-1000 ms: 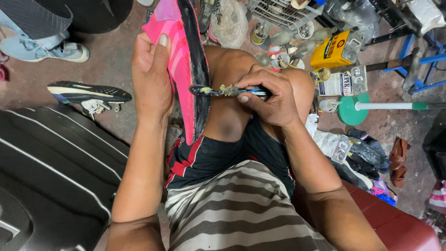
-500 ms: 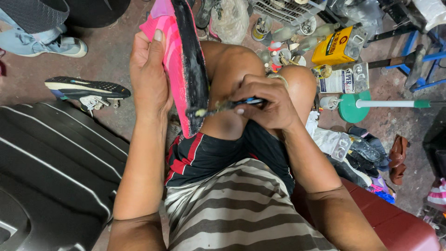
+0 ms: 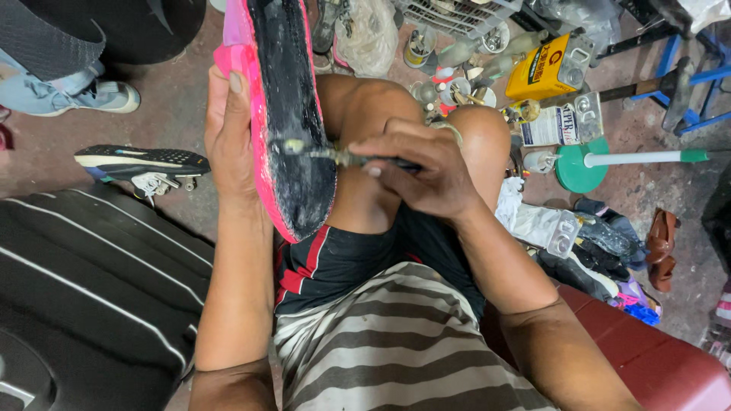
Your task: The person applies a dark adhesive to the sole of a pink shoe using a small brush. They repeatedly dip the brush into a jar of glue and spread the adhesive along the edges and center of the sole.
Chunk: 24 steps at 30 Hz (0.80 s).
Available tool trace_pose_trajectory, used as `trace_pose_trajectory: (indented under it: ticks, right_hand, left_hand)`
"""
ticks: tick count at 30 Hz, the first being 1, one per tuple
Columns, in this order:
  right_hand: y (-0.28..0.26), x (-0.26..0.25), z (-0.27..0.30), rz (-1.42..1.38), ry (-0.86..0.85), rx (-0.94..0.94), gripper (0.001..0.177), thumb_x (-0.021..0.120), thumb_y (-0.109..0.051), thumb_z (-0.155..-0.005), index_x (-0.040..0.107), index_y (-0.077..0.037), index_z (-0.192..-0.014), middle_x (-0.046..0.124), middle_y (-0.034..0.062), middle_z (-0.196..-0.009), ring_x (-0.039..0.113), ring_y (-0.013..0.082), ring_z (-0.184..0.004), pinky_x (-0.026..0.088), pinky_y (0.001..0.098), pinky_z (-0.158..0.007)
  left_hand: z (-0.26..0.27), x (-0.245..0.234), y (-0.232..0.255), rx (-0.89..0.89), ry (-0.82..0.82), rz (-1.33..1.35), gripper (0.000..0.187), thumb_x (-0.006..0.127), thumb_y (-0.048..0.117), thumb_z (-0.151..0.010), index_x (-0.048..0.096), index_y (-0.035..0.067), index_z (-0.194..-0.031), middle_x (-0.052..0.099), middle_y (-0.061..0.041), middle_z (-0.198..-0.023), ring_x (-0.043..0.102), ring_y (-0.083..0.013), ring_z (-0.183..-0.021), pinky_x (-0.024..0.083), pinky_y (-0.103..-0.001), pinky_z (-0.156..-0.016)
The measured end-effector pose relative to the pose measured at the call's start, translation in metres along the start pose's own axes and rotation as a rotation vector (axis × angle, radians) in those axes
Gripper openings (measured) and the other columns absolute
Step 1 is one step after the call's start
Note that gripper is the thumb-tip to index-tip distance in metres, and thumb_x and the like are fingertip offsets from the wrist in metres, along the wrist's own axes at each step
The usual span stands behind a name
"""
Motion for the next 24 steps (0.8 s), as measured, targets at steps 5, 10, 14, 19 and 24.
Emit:
trace_pose_trajectory:
  ticks: [5, 10, 14, 19, 24]
  right_hand:
    - [-0.009, -0.003, 0.000, 0.020, -0.001, -0.082, 0.026, 0.079, -0.005, -0.094, 0.072, -0.005, -0.119, 0.066, 0.0069, -0.089, 0.063, 0.0184, -0.075, 0.046, 0.0302, -0.065]
    - [-0.009, -0.010, -0.009, 0.287, 0.176, -0.144, 0.026, 0.084, -0.008, -0.092, 0.074, -0.006, -0.116, 0.065, 0.0069, -0.085, 0.057, 0.0180, -0.068, 0.041, 0.0312, -0.061]
    - [-0.004, -0.011, -0.008, 0.197, 0.206, -0.092, 0.026, 0.083, -0.009, -0.097, 0.073, -0.006, -0.120, 0.063, 0.0052, -0.087, 0.058, 0.0165, -0.070, 0.043, 0.0287, -0.061]
    - [-0.004, -0.003, 0.003, 0.039, -0.020, -0.074, 0.027, 0.083, -0.006, -0.089, 0.076, -0.004, -0.115, 0.061, 0.0058, -0.078, 0.057, 0.0165, -0.068, 0.040, 0.0305, -0.061]
    - [0.007, -0.019, -0.001, 0.111, 0.219, -0.011, 0.025, 0.080, -0.006, -0.094, 0.073, -0.003, -0.118, 0.071, 0.0098, -0.097, 0.064, 0.0181, -0.079, 0.049, 0.0296, -0.072]
  left_hand:
    - [0.006, 0.000, 0.003, 0.033, -0.024, -0.033, 0.033, 0.055, 0.026, -0.120, 0.049, 0.004, -0.143, 0.067, -0.012, -0.129, 0.069, -0.0167, -0.107, 0.058, -0.032, -0.095]
    - [0.006, 0.004, 0.005, 0.053, -0.048, -0.078, 0.040, 0.059, 0.027, -0.115, 0.048, 0.005, -0.146, 0.064, -0.011, -0.137, 0.066, -0.0165, -0.122, 0.054, -0.034, -0.110]
    - [0.009, 0.005, 0.002, 0.045, -0.088, -0.055, 0.038, 0.061, 0.027, -0.116, 0.049, 0.005, -0.144, 0.064, -0.011, -0.137, 0.067, -0.0172, -0.120, 0.055, -0.034, -0.108]
    - [0.009, -0.003, -0.001, 0.030, -0.043, -0.006, 0.038, 0.061, 0.026, -0.117, 0.048, 0.003, -0.144, 0.065, -0.014, -0.136, 0.068, -0.0193, -0.115, 0.057, -0.034, -0.102]
    - [0.009, -0.003, -0.006, -0.019, -0.027, 0.025, 0.044, 0.061, 0.025, -0.109, 0.046, 0.007, -0.145, 0.064, -0.013, -0.135, 0.069, -0.0225, -0.115, 0.060, -0.039, -0.100]
Point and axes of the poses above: each hand's wrist, its own z-axis away from the middle knuckle, its own x-axis out of the palm, y = z × x, the point moved 6 cm from there along -z, towards the middle knuckle
